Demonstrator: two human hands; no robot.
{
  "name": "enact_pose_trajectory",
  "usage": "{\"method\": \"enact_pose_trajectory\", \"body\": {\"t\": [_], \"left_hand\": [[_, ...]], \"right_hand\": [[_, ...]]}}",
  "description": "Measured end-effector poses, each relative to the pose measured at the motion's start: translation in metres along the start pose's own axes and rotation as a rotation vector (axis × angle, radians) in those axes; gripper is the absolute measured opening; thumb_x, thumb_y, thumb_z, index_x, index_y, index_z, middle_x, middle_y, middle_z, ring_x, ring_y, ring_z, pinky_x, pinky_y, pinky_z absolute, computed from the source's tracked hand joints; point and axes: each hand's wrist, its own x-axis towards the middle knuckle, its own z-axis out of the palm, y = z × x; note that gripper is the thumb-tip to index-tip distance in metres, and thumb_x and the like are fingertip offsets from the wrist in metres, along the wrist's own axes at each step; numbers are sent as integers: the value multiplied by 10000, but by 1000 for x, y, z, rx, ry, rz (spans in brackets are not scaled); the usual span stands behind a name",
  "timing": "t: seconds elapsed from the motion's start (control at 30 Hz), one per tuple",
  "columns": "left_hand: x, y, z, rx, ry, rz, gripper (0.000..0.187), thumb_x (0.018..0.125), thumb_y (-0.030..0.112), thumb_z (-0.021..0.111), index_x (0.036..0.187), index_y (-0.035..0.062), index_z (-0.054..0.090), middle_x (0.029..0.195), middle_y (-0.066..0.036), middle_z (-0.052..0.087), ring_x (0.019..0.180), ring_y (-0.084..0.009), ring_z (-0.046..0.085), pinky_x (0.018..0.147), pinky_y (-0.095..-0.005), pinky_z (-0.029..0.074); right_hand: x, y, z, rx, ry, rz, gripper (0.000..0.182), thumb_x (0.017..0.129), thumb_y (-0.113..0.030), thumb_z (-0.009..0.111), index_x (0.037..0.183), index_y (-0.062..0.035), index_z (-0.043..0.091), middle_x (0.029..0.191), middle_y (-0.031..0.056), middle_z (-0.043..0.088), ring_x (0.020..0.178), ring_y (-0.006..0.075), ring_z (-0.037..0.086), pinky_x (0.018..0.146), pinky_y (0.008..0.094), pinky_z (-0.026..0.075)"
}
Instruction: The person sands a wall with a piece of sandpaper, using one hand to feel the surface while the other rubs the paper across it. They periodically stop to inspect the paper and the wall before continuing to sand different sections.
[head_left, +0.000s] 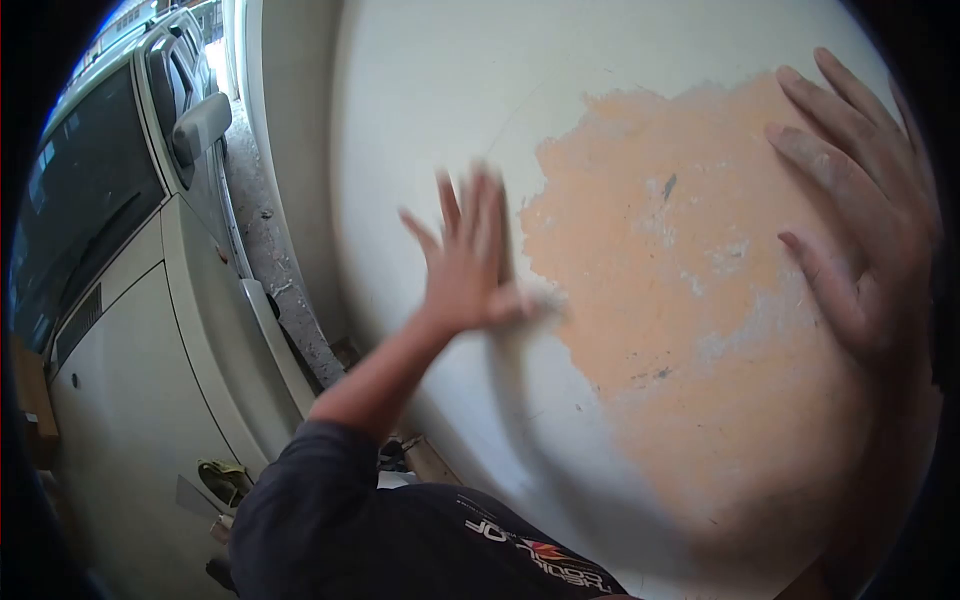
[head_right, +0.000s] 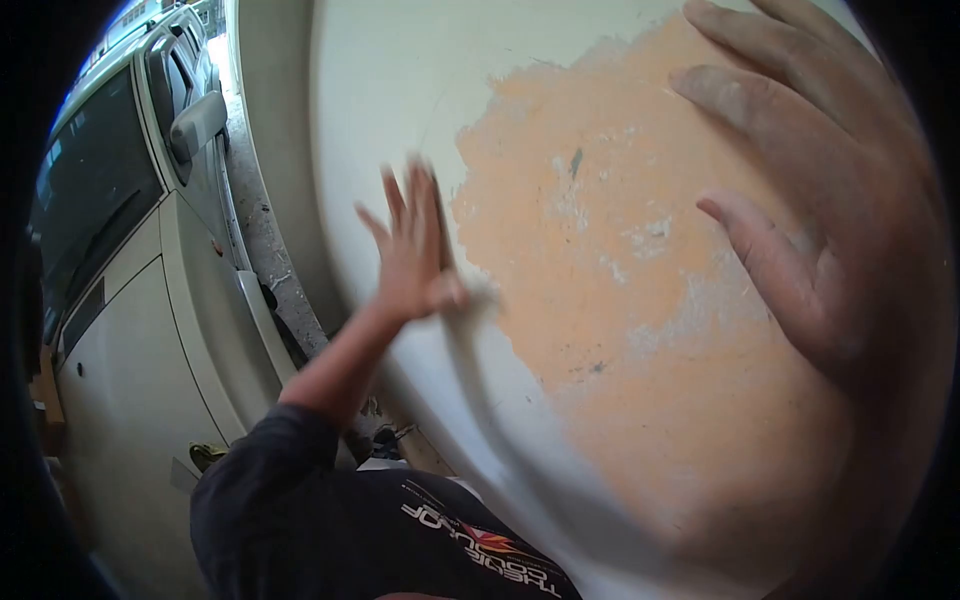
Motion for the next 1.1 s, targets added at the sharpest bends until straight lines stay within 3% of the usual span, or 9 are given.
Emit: {"method": "enact_pose_trajectory", "body": {"t": [0.1,0.2,0.37,0.5,0.57,0.67,0.7,0.87,1.1], "left_hand": [[105,0,-44,-95,76,-169,992,797,602,480,1484,47,27,1556,-156,31,1410,-406,-99,930,-772,-84],[90,64,-38,-12,75,88,1191,686,867,350,1480,30,53,1552,-163,66,1404,-418,-109,949,-728,-136],[31,118,-25,-123,94,551,1012,757,845,126,1459,131,276,1544,-19,184,1433,-326,-6,910,-742,-218],[130,87,-63,138,129,294,1101,668,865,374,1482,145,199,1547,-59,175,1418,-393,-46,948,-775,-85],[182,85,-81,503,114,7,1046,790,807,225,1473,61,-41,1556,-113,-49,1404,-355,-138,1040,-693,-50],[182,63,-72,228,88,7,1039,788,809,214,1476,72,-36,1557,-108,-43,1401,-370,-141,1006,-731,-66],[164,60,-57,57,214,99,1106,673,815,441,1492,133,144,1555,-70,144,1415,-409,-53,932,-793,-27],[-9,60,-7,-49,-46,191,1204,682,907,198,1441,-28,226,1523,-177,184,1416,-391,-56,915,-692,-248],[121,-2,-52,42,60,-166,1137,712,850,333,1490,78,31,1557,-142,38,1405,-430,-77,889,-805,-65]], "right_hand": [[-1,-3,-7,14,-8,6,444,773,-209,653,1181,-48,582,1335,149,501,1294,326,415,1078,530,271],[1,-4,-20,-1,-10,22,443,774,-206,652,1180,-44,582,1334,151,502,1294,326,416,1080,527,272],[1,-13,-20,144,71,92,462,659,-105,684,1107,-28,606,1277,135,545,1280,335,426,1106,528,224],[0,-11,-16,159,98,87,445,669,-103,679,1102,-30,607,1267,134,550,1278,331,428,1108,527,221],[0,-11,-14,149,130,107,426,686,-103,670,1103,-34,609,1257,129,555,1279,319,427,1111,523,222],[0,-13,-15,120,136,128,422,695,-113,673,1106,-40,612,1250,123,559,1281,299,426,1116,513,225],[-1,-14,-16,119,139,135,422,695,-113,673,1106,-40,612,1250,123,559,1281,299,426,1116,513,225],[0,-18,-17,157,149,156,418,715,-133,677,1120,-55,609,1243,112,563,1268,278,437,1127,496,225],[0,-17,-13,140,177,138,404,725,-134,674,1118,-64,609,1222,103,575,1258,273,443,1130,493,226]]}}
